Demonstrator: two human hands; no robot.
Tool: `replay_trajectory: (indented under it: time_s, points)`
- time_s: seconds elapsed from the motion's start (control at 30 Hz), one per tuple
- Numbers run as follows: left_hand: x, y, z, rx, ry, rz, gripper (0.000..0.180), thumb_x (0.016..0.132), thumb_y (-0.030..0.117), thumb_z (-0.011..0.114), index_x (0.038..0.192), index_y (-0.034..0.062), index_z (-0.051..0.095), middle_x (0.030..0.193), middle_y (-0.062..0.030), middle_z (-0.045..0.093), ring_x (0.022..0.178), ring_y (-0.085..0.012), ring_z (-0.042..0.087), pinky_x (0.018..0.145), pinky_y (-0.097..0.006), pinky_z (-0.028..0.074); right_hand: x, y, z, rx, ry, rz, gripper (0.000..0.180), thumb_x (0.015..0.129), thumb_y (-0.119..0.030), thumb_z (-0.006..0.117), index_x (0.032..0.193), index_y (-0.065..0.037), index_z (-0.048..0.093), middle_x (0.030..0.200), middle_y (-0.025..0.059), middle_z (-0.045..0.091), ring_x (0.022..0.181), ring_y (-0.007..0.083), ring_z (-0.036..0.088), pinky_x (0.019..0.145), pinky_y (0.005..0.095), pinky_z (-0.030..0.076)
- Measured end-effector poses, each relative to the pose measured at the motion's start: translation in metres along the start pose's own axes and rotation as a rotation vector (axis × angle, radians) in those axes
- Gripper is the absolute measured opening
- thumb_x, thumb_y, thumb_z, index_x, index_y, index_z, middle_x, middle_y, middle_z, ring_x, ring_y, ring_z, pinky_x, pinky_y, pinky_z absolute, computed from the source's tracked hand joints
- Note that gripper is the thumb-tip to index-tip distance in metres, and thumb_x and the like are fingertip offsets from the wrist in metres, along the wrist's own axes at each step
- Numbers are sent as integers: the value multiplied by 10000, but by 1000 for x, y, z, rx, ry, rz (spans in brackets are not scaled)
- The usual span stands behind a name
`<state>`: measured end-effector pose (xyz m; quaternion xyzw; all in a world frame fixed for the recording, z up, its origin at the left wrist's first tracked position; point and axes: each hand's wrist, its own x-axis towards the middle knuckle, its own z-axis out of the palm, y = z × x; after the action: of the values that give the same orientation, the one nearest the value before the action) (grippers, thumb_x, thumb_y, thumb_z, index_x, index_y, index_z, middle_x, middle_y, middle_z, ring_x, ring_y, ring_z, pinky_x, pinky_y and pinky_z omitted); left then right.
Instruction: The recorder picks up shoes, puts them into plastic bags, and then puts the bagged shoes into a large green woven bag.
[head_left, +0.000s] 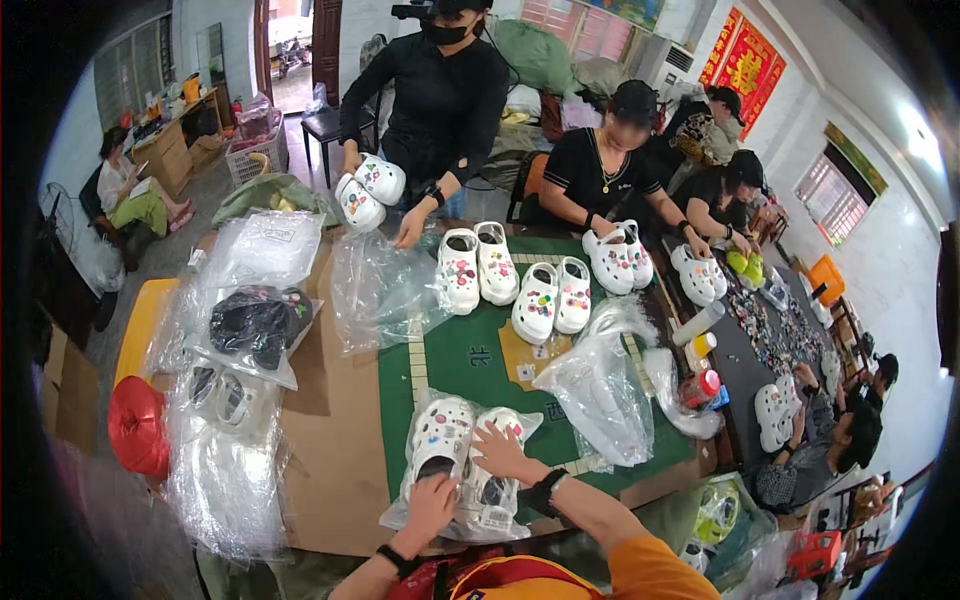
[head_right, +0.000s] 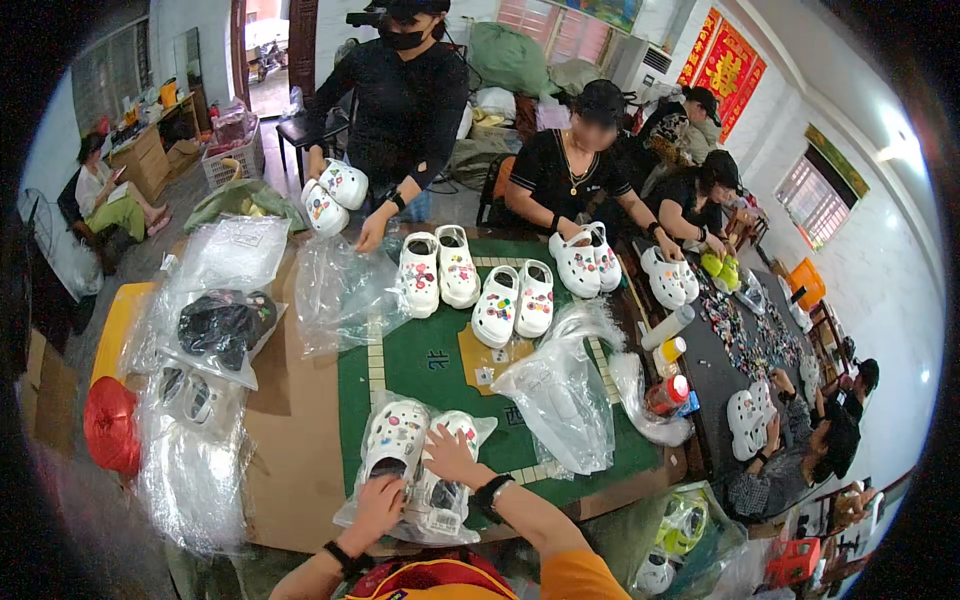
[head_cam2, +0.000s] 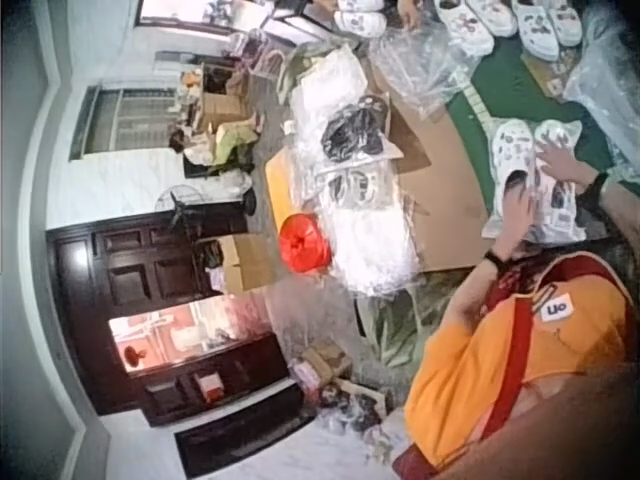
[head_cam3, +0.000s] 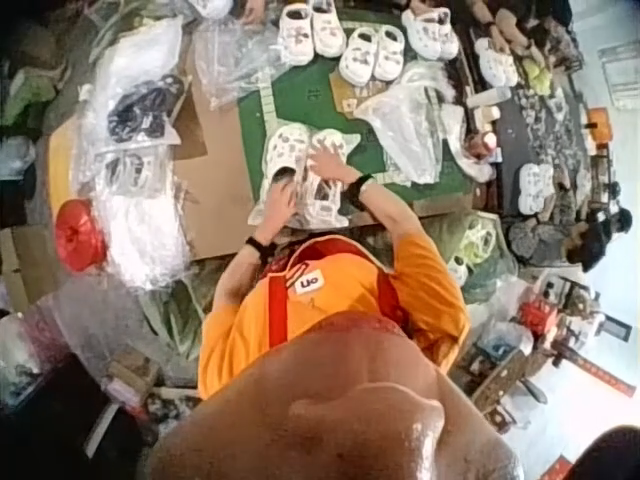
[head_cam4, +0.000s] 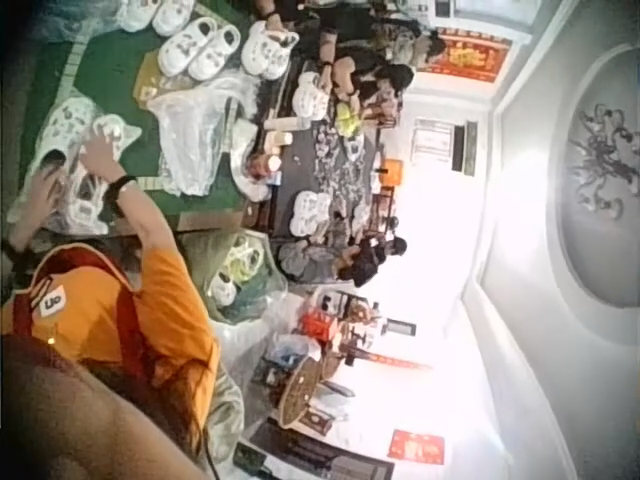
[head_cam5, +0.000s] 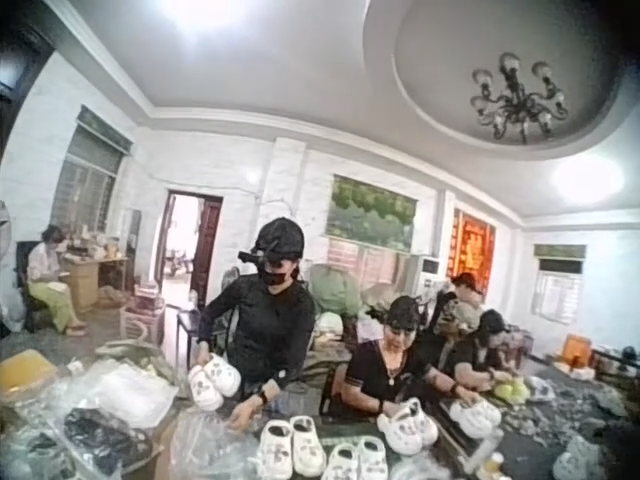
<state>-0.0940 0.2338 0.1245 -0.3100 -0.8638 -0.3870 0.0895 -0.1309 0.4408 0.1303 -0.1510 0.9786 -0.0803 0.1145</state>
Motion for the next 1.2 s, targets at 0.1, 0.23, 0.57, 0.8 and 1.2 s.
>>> replay_trajectory:
  time_s: [0.1, 0.23, 0.57, 0.8, 1.2]
  points:
    - [-50, 3, -34, -16, -34, -139, 236, 696, 98, 539, 931, 97, 562, 788, -102, 551, 724, -298, 518, 623, -394, 403, -24, 10, 0, 347, 409, -3, 420, 756, -293, 555, 1111, -78, 494, 1149, 132, 481, 1104, 316, 413, 874, 413, 343]
    - [-122, -6, -33, -113, -545, -592, 229, 751, 173, 493, 940, 72, 574, 807, -165, 577, 763, -320, 547, 656, -418, 421, -87, -26, -29, 403, 138, -119, 484, 723, -322, 582, 1129, -84, 470, 1016, 124, 516, 970, 285, 473, 790, 414, 361]
    - [-67, 3, 11, -426, -368, -466, 257, 817, 109, 445, 1065, 42, 463, 843, -189, 562, 802, -358, 533, 680, -408, 424, -121, -49, 9, 251, 191, -103, 420, 701, -246, 586, 1101, -159, 493, 1022, 51, 495, 926, 219, 480, 737, 344, 348]
    - [-57, 19, 7, -192, -132, -225, 311, 752, 13, 425, 1060, -7, 463, 873, -211, 535, 793, -389, 507, 696, -444, 401, -114, -61, -15, 298, 410, -34, 227, 736, -139, 550, 961, -116, 574, 924, 81, 500, 751, 239, 532, 633, 345, 423]
    - [-60, 42, 33, -58, -459, -341, 420, 729, 181, 527, 1085, -34, 464, 810, -192, 567, 764, -340, 545, 699, -458, 395, -127, -85, -13, 544, 362, -34, 238, 767, -105, 540, 1003, -76, 548, 897, 116, 511, 713, 279, 549, 613, 336, 462]
